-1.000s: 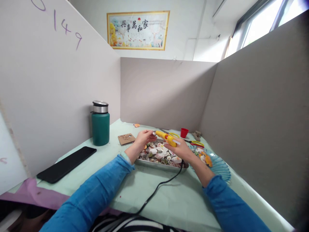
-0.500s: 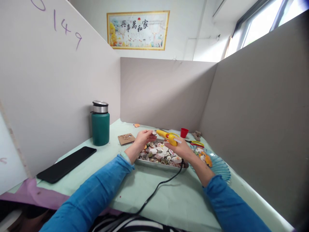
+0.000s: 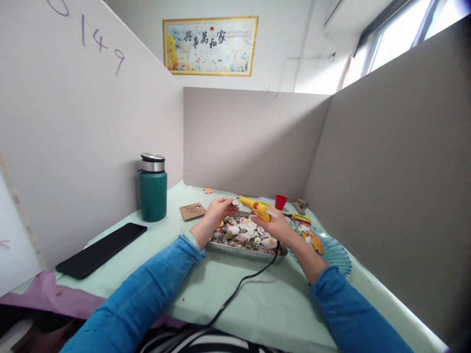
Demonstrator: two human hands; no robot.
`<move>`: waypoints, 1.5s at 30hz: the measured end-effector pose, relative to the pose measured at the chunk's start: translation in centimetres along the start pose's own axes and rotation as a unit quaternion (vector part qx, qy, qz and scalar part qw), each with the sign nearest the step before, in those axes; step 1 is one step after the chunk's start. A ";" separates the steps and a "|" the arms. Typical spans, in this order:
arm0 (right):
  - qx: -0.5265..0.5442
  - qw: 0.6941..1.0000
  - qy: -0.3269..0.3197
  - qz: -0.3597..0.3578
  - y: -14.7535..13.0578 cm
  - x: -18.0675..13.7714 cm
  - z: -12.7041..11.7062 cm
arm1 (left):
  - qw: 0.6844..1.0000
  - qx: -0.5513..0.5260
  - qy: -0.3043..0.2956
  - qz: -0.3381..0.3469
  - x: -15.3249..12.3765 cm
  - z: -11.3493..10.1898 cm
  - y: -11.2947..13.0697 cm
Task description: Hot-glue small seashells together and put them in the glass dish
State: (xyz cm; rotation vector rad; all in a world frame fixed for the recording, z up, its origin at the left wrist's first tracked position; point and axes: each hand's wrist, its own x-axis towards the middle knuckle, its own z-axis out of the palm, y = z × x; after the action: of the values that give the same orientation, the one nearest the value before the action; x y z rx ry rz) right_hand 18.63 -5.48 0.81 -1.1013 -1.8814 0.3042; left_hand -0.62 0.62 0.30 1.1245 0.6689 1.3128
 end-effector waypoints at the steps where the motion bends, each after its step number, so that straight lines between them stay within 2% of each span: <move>1: 0.003 1.000 -0.002 -0.001 -0.1 0.0 0.0 | 1.000 0.002 -0.003 -0.001 0.0 0.0 0.0; 7: 0.002 1.000 -0.021 0.011 -0.3 -0.1 0.1 | 1.000 0.005 0.002 0.002 0.1 -0.1 -0.1; 13: 0.003 1.000 0.004 0.002 0.0 0.0 0.0 | 1.000 0.003 0.004 0.009 0.0 -0.1 0.0; 20: 0.003 1.000 -0.015 0.000 -0.2 -0.2 0.2 | 1.000 -0.007 0.012 0.016 0.3 -0.2 -0.3; 32: 0.010 1.000 0.006 0.005 0.1 0.0 0.2 | 0.999 0.018 0.012 0.027 0.3 -0.2 -0.4; 40: 0.014 1.000 -0.012 0.003 0.0 -0.2 0.3 | 0.999 0.022 0.009 0.027 0.3 -0.2 -0.3; 45: 0.004 1.000 -0.001 0.013 -0.1 -0.1 0.1 | 0.999 0.017 0.012 0.029 0.4 -0.3 -0.4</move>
State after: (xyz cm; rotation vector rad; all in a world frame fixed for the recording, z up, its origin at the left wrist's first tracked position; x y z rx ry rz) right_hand 18.50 -5.54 0.72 -1.1219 -1.8673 0.3276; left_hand -0.62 1.08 -0.11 1.1649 0.6837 1.3716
